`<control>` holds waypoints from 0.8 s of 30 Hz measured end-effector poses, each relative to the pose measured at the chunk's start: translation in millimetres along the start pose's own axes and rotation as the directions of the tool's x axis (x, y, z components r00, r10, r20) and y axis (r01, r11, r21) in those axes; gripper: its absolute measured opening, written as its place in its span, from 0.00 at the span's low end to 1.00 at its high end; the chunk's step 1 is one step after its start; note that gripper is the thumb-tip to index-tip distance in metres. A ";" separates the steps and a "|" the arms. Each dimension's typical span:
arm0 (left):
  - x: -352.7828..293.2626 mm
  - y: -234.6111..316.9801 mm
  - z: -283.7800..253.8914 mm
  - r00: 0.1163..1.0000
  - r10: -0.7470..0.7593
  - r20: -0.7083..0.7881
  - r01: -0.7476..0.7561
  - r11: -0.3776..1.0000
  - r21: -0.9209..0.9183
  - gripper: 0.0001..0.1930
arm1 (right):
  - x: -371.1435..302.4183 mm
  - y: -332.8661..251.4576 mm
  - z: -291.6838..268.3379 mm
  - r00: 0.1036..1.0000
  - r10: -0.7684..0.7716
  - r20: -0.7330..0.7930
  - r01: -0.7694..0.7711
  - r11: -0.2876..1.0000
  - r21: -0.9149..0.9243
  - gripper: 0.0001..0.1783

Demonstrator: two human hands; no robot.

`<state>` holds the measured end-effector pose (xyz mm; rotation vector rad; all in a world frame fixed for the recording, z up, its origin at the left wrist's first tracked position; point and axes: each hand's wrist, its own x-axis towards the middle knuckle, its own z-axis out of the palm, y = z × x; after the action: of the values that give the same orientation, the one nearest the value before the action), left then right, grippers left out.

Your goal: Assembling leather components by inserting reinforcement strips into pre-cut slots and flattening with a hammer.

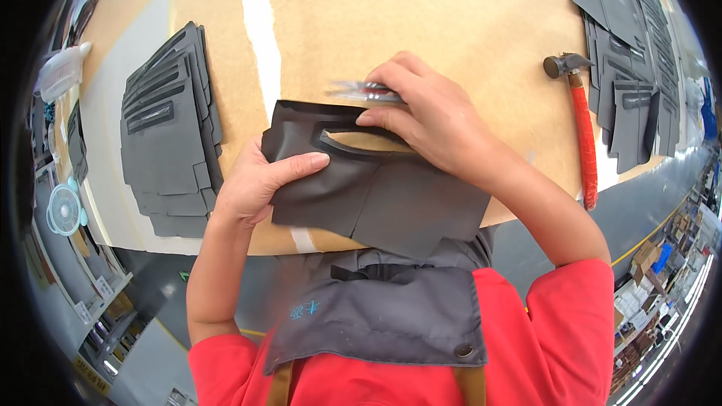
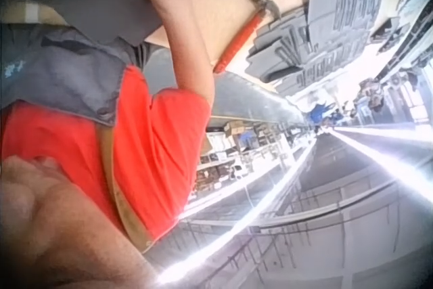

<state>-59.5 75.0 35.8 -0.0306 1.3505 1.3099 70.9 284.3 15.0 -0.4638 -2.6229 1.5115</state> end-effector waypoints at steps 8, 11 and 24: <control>-1.5 1.5 -2.2 0.999 -0.016 -0.039 0.018 0.998 0.056 0.12 | -34.4 -19.1 -17.1 0.937 0.260 0.233 -0.338 0.843 0.419 0.15; -2.6 2.8 -1.2 0.999 -0.018 -0.036 0.021 0.996 0.085 0.12 | -33.9 -18.9 -16.9 0.924 0.291 0.248 -0.365 0.863 0.348 0.14; -6.9 3.7 3.3 1.000 -0.001 0.004 0.001 0.995 0.099 0.13 | -27.6 -23.7 -6.1 0.937 0.254 0.239 -0.328 0.874 0.359 0.15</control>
<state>-57.7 74.1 44.1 0.0394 1.4097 1.2404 93.2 270.1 40.7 -0.7363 -2.3485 2.2172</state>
